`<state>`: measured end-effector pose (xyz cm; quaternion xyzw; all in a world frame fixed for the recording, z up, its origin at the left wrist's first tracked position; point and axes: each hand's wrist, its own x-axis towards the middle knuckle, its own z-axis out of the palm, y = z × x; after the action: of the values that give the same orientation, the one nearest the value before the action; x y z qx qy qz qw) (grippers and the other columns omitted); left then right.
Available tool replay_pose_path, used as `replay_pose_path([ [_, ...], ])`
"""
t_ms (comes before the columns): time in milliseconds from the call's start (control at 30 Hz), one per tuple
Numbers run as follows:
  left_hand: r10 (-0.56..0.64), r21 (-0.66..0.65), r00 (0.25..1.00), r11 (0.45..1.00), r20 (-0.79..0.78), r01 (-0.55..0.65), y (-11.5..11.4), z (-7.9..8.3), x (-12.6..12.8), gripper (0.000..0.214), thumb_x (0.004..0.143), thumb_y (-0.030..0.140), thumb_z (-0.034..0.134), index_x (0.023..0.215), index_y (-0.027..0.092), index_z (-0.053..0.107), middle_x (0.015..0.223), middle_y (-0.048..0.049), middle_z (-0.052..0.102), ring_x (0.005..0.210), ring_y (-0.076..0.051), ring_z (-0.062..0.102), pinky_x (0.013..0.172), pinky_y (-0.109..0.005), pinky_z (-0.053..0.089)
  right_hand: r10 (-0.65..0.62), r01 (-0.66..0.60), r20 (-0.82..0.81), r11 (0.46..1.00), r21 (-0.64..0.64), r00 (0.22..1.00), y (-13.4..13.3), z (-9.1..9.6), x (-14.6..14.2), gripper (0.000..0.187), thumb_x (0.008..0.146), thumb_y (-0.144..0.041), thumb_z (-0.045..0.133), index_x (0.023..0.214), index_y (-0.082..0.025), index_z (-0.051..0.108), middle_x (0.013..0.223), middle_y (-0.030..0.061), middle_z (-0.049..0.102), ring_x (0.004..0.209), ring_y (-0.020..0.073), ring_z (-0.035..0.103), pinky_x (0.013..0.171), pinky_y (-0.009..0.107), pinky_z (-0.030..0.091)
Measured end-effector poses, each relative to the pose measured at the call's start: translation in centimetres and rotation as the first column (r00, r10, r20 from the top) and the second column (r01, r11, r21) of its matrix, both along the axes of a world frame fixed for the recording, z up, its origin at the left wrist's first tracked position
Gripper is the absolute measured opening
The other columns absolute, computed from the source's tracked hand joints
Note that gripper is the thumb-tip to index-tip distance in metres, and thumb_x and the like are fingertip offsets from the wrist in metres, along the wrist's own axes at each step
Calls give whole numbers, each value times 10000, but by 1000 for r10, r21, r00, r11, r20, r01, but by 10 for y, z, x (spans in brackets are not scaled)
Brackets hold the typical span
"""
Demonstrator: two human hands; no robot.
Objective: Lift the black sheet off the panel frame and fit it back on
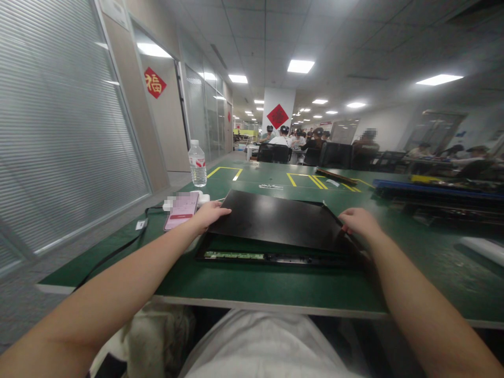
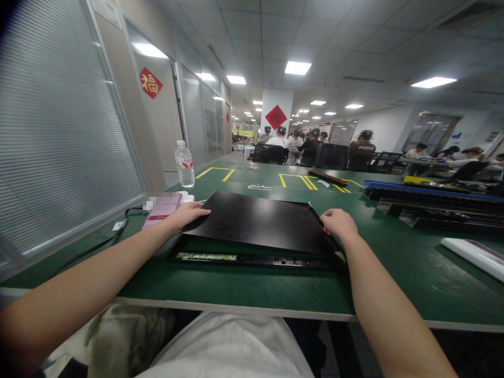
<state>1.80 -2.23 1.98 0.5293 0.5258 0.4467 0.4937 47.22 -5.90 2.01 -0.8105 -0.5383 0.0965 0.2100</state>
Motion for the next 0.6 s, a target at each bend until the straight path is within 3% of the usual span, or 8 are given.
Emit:
replay_pose_path([
  [600, -46, -7, 999, 999, -19, 45, 1, -2, -1, 464, 520, 269, 832, 946, 139, 702, 722, -62, 760, 631, -239, 711, 584, -310, 539, 21, -21, 42, 1000, -7, 999, -4, 4, -5, 237, 786, -321, 543, 872, -196, 726, 662, 31, 719, 554, 149, 649, 539, 232, 430],
])
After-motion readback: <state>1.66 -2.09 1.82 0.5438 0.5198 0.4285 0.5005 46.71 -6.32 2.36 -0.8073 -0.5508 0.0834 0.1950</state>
